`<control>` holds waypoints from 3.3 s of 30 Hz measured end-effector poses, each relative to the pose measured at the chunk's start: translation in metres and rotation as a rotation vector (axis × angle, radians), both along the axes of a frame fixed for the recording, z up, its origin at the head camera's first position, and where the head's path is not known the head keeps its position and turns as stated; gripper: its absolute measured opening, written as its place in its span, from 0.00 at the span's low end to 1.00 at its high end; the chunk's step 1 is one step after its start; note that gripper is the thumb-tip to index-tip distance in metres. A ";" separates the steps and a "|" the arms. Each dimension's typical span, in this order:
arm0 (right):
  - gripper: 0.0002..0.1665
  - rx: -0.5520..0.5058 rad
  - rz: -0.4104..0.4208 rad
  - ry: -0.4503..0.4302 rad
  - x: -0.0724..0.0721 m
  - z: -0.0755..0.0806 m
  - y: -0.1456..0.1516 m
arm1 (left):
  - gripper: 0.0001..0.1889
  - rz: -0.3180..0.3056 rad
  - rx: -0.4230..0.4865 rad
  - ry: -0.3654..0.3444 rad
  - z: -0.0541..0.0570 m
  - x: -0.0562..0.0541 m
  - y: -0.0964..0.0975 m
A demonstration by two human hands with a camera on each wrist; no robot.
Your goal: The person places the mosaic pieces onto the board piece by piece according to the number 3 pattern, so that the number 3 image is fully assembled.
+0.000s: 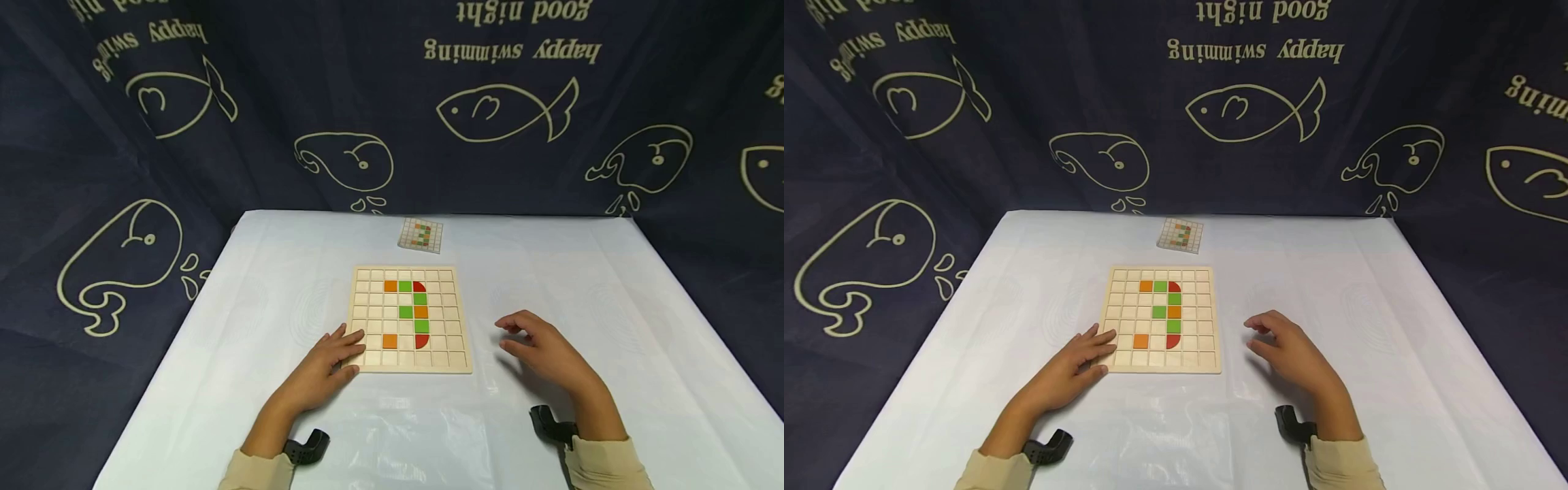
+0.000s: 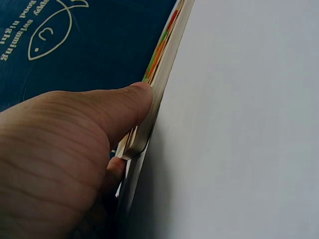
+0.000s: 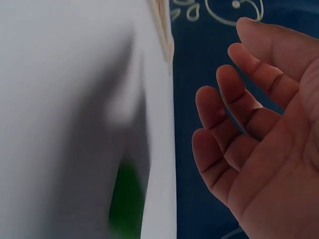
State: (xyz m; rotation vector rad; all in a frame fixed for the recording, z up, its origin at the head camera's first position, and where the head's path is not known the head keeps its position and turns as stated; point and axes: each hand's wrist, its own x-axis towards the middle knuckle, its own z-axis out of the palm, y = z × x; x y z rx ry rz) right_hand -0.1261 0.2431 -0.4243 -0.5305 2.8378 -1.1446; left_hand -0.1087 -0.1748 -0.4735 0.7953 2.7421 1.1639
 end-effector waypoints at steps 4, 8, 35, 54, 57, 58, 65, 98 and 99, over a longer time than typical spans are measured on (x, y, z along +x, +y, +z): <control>0.16 0.037 -0.031 -0.010 0.011 -0.002 0.021 | 0.21 0.006 0.010 0.003 0.000 0.001 0.000; 0.19 0.039 -0.067 -0.054 0.019 -0.004 0.038 | 0.21 0.002 0.010 0.000 -0.001 0.001 0.000; 0.13 0.068 -0.017 -0.002 0.025 -0.030 0.061 | 0.21 -0.004 -0.006 0.000 0.003 0.001 0.001; 0.16 0.101 -0.008 0.018 0.025 -0.029 0.059 | 0.21 -0.001 -0.004 0.001 0.004 0.001 0.002; 0.16 0.084 -0.009 0.008 0.024 -0.025 0.057 | 0.21 0.002 -0.003 -0.002 0.004 0.001 0.002; 0.16 0.075 -0.007 0.001 0.024 -0.024 0.056 | 0.21 0.004 -0.002 -0.003 0.004 0.001 0.002; 0.15 -0.007 0.022 -0.015 0.020 -0.018 0.045 | 0.21 0.009 -0.003 -0.008 0.003 0.001 0.002; 0.14 -0.140 0.171 -0.116 -0.031 -0.016 -0.071 | 0.21 -0.001 -0.008 0.000 0.002 0.000 0.001; 0.14 -0.138 0.176 -0.119 -0.032 -0.016 -0.076 | 0.21 -0.002 -0.008 0.002 0.002 0.000 0.001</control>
